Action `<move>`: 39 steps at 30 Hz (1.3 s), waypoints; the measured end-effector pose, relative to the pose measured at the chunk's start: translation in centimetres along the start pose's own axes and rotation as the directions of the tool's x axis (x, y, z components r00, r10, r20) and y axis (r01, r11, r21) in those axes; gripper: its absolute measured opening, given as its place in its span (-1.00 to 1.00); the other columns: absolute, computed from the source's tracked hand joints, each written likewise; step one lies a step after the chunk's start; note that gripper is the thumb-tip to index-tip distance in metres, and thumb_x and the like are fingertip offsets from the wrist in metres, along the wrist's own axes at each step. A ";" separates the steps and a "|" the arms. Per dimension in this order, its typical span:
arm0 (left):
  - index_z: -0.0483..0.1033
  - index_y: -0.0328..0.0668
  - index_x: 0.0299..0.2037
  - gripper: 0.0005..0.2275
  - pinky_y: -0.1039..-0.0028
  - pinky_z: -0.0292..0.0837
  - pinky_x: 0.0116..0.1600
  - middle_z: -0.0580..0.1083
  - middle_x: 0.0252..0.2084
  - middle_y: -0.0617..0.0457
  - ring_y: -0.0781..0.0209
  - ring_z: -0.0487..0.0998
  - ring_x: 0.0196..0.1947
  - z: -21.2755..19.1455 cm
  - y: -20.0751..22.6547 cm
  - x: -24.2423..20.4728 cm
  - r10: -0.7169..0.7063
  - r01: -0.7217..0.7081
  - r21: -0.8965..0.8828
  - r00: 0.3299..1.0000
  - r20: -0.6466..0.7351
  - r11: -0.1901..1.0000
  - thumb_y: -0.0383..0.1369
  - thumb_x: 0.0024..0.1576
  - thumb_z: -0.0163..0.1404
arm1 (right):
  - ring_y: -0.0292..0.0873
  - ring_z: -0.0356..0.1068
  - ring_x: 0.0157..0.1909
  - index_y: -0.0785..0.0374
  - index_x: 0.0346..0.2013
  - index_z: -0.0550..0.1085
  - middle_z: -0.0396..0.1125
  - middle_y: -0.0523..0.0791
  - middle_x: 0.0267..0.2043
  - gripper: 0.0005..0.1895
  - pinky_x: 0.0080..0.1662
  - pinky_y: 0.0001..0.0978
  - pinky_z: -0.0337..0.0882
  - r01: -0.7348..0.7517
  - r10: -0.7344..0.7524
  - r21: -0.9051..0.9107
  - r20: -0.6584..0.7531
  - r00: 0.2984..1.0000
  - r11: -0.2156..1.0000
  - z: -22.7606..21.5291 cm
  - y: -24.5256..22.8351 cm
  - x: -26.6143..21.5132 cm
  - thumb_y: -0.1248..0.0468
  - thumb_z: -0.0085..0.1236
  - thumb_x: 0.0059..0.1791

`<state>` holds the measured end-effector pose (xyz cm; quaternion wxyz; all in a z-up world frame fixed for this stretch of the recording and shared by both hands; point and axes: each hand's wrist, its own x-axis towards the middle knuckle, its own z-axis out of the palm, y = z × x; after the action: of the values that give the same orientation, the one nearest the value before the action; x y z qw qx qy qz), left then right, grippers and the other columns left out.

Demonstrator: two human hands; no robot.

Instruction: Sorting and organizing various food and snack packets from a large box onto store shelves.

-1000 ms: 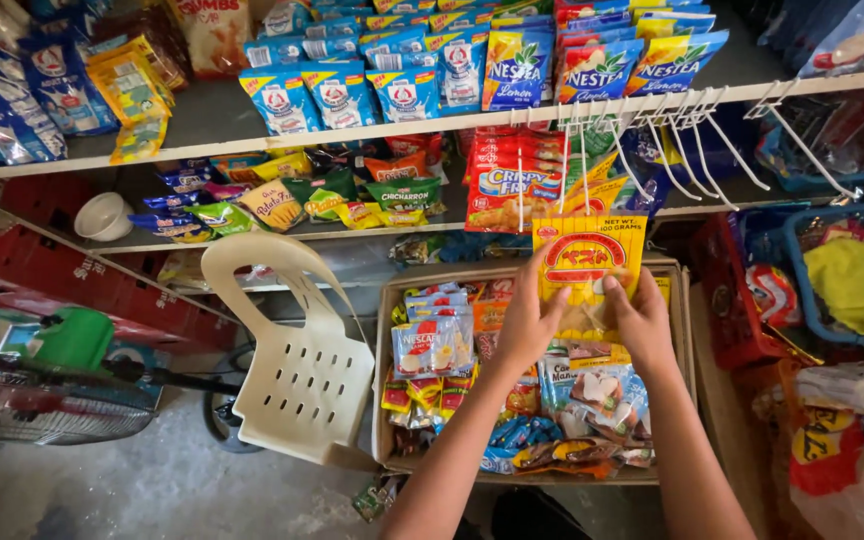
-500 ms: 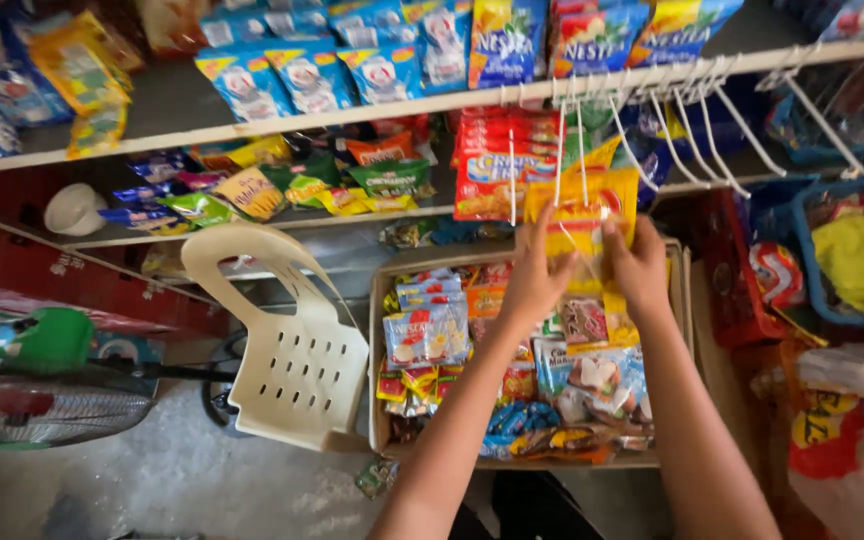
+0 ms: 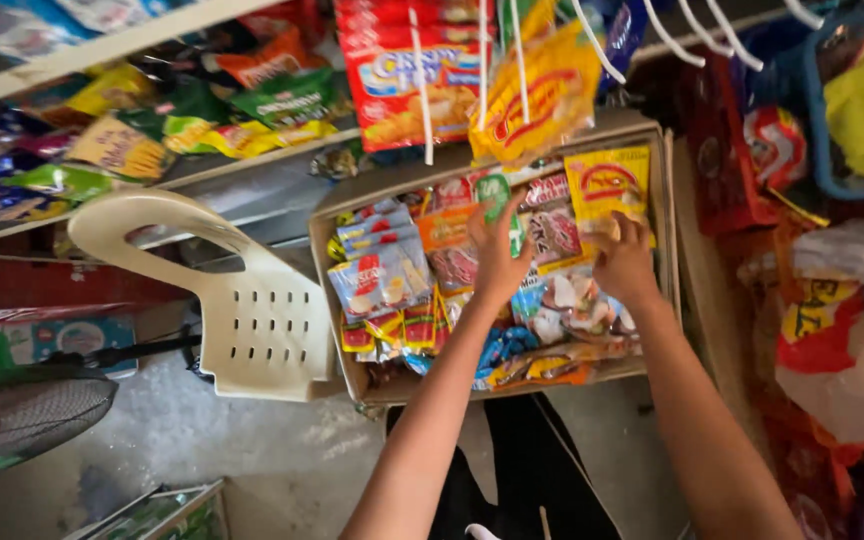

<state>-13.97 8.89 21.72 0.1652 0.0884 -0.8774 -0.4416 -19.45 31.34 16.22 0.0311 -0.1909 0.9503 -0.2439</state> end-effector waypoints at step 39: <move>0.54 -0.19 0.15 -0.68 0.53 0.48 -0.13 0.55 -0.01 0.13 0.37 0.54 -0.14 8.2 -0.9 -6.9 -0.167 0.593 -0.586 0.767 0.619 0.552 -0.53 0.17 0.10 | -0.15 0.21 0.39 0.30 0.33 0.22 0.23 -0.03 0.35 -0.44 0.36 -0.24 0.21 -0.240 0.590 0.898 -0.026 0.807 0.369 2.4 6.5 -9.5 0.18 0.17 0.11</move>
<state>-10.60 16.53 14.93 -0.1479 0.0907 -0.5780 -0.7974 -12.61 39.09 10.71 0.0169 0.1478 0.7010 -0.6975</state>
